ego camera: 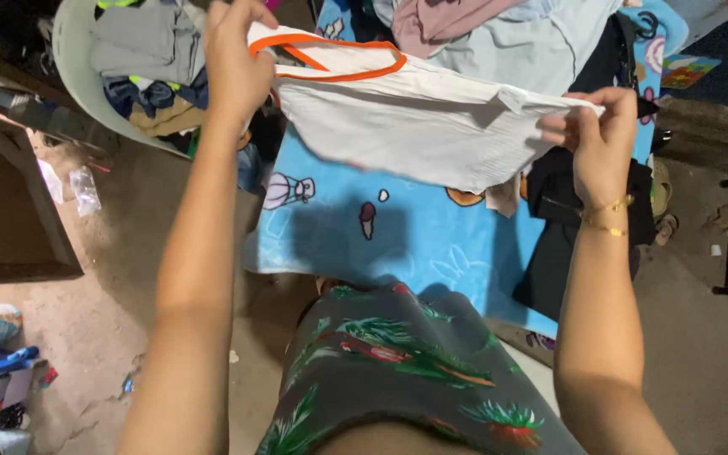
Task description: Folding various laundry items including shirts, shorts, and tank tops on a surface.
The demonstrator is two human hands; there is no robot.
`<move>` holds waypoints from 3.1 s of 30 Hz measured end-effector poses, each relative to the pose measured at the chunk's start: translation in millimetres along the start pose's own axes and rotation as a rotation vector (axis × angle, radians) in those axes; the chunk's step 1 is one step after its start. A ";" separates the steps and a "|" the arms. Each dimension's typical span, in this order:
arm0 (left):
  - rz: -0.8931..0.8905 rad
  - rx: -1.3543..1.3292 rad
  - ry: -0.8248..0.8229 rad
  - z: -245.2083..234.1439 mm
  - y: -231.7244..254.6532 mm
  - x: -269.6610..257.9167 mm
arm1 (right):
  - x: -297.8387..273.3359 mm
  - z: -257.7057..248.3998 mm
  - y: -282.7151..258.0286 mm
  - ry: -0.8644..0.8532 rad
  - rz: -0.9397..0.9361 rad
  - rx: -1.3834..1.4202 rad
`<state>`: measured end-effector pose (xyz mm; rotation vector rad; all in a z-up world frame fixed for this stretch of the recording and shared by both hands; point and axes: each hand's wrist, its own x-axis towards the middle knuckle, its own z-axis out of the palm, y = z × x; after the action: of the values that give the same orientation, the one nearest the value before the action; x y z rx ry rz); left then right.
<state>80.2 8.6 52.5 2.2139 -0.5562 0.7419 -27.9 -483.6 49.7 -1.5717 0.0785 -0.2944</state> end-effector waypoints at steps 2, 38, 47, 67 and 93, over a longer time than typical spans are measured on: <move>-0.005 0.050 0.101 -5.3 9.1 -12.2 | -11.9 -12.6 14.5 -0.005 -0.070 0.034; -1.004 -0.398 -0.277 -18.6 -153.9 -393.8 | -173.9 -55.3 340.1 -0.368 0.653 -0.919; -0.728 0.094 -0.328 111.9 -192.7 -226.5 | -80.0 -17.7 379.5 0.081 0.458 -0.647; -0.762 0.050 -0.481 112.5 -242.4 -233.9 | -66.6 -10.3 363.6 0.193 0.870 0.000; -1.583 -0.470 -0.388 120.9 -243.3 -226.0 | -76.0 -2.5 346.6 0.190 0.973 0.185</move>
<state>94.9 111.7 -285.2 1.6200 0.7860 -0.5966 -55.1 -477.9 -304.1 -1.1599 0.9047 0.3118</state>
